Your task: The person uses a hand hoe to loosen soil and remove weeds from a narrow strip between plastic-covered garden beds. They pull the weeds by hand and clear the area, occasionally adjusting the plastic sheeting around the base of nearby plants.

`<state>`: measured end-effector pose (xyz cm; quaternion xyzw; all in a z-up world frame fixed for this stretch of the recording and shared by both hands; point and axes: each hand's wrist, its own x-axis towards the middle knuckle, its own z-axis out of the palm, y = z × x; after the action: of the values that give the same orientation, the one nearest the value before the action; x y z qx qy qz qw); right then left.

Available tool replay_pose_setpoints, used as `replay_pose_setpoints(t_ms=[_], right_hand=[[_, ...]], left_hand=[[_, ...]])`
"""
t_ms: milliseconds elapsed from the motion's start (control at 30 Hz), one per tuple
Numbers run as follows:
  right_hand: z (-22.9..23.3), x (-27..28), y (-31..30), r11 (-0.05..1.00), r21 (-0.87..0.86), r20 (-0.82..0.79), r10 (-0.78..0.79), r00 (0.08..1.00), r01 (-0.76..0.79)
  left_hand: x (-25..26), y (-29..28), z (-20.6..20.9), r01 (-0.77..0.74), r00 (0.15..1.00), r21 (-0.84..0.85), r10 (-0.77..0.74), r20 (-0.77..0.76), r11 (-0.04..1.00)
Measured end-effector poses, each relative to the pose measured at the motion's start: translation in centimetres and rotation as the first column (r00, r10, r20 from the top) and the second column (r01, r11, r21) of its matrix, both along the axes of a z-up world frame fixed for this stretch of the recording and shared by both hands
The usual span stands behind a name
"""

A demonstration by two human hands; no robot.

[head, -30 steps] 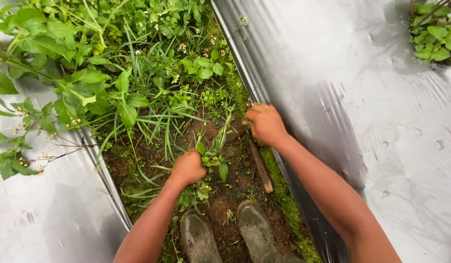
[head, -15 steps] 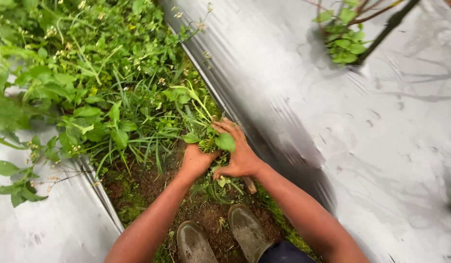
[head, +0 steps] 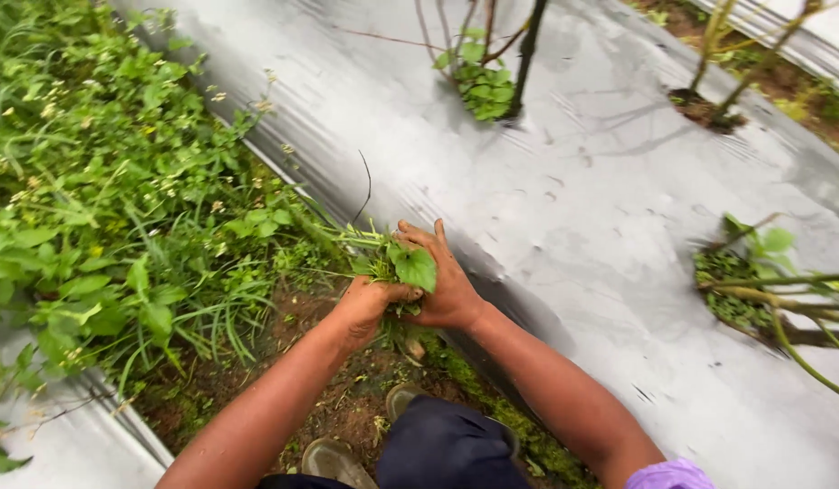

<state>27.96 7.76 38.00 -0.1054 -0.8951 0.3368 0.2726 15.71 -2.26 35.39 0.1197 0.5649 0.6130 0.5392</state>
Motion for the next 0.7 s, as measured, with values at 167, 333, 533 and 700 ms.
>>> replay_pose_setpoints(t_ms=[167,333,533,700], right_hand=[[2.4,5.9,1.1,0.974,-0.227,-0.193,-0.041,0.980,-0.004],[0.7,13.7,3.7,0.974,-0.179,-0.173,-0.169,0.970,0.138],[3.8,23.5,1.5,0.840,-0.279,-0.051,-0.497,0.867,0.465],[1.5,33.0,0.1,0.776,-0.145,0.074,-0.611,0.788,0.614]], left_hand=[[5.2,0.8,9.8,0.192,0.981,-0.020,-0.192,0.019,0.981],[9.7,6.0,-0.2,0.246,0.919,0.141,-0.277,0.279,0.959],[17.8,5.9,15.0,0.502,0.853,0.156,-0.516,0.071,0.851],[22.9,6.9,14.8,0.854,0.427,-0.257,-0.892,-0.150,0.452]])
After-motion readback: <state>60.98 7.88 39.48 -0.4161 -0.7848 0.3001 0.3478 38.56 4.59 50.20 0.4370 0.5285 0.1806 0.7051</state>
